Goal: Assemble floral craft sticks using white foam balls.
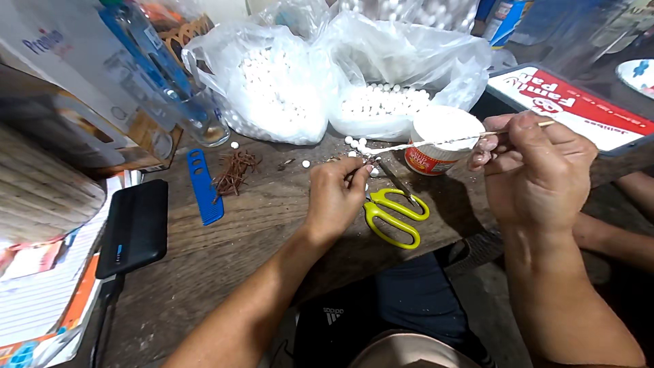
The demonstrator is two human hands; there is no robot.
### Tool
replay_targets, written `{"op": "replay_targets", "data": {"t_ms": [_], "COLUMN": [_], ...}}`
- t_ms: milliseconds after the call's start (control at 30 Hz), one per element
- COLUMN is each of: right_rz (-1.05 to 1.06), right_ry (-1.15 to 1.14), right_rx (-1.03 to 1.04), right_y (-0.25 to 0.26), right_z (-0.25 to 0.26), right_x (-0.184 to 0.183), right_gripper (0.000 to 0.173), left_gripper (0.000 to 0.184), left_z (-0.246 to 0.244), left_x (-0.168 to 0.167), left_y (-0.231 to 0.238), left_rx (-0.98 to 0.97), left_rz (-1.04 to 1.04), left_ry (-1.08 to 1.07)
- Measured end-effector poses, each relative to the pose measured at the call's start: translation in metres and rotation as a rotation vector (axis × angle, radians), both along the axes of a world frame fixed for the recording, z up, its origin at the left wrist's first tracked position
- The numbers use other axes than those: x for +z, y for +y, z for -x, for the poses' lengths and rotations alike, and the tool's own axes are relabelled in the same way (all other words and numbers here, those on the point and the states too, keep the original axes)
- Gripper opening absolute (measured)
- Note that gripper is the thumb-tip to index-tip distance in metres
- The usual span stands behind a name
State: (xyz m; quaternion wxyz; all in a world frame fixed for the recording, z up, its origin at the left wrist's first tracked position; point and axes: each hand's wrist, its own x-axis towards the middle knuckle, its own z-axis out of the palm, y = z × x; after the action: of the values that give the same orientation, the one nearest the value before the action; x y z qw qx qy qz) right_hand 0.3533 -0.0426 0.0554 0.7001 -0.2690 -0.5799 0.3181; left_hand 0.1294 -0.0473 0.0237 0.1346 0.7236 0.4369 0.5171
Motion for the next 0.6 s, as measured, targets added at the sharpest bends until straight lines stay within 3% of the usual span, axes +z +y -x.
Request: {"op": "replay_targets", "data": {"t_ms": [600], "right_rz": [0.065], "right_ry": [0.019], "right_rx": [-0.029], "right_y": [-0.006], "right_z": [-0.014], "right_x": [0.004], "right_gripper": [0.039], "left_gripper": [0.013], "left_z": [0.002], "left_x": [0.002], "left_y": [0.001], "left_rx": [0.041], "left_rz": [0.028], "left_ry": [-0.014]}}
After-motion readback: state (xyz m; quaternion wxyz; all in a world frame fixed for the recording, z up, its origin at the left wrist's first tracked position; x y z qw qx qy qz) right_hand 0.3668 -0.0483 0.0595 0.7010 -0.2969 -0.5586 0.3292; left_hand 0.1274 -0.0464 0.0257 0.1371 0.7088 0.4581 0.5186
